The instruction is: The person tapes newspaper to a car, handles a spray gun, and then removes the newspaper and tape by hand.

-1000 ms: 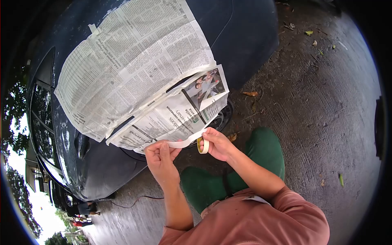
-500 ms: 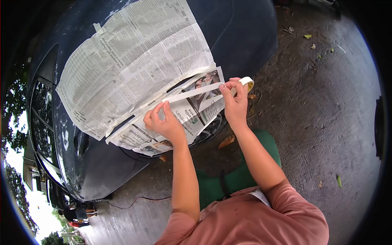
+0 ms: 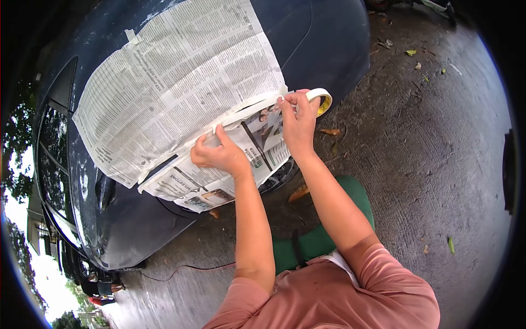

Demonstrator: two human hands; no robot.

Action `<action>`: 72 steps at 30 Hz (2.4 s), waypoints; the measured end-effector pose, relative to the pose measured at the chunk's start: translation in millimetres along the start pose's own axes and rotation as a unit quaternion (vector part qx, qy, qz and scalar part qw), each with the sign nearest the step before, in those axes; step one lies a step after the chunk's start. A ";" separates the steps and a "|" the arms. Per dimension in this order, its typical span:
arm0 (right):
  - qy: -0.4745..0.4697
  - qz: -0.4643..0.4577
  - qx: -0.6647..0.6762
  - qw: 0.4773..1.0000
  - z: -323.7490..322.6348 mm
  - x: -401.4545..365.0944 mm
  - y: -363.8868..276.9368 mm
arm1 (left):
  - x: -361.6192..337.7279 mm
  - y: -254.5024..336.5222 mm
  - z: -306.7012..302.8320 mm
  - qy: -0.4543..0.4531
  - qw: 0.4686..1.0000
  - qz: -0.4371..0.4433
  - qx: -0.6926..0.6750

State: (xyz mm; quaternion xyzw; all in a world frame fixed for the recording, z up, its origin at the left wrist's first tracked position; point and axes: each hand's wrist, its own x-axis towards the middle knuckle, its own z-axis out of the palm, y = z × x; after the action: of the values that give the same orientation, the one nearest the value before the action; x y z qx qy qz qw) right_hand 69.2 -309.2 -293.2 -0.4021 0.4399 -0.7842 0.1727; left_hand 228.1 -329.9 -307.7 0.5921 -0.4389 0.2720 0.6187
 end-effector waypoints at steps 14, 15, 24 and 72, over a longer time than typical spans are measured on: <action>0.005 -0.025 -0.082 0.996 3.5 8.6 15.4 | -13.2 -21.0 -32.5 -0.386 0.849 0.357 0.064; 0.005 -0.019 -0.077 0.997 4.9 9.3 18.7 | -10.9 -23.4 -30.4 -0.384 0.840 0.375 0.079; -0.007 -0.031 -0.083 0.996 -4.9 1.7 14.4 | 3.8 -34.6 -29.5 -0.413 0.800 0.431 0.060; -0.446 0.122 -0.225 0.858 -103.4 -130.7 99.8 | -103.8 -38.8 -71.1 -0.719 0.678 0.012 -0.150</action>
State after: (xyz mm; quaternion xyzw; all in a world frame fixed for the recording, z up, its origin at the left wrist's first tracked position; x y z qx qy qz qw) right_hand 60.6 -225.9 -468.5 -0.6797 0.5255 -0.3738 0.3495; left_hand 228.6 -247.6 -410.5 0.4992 -0.7907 -0.2995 0.1893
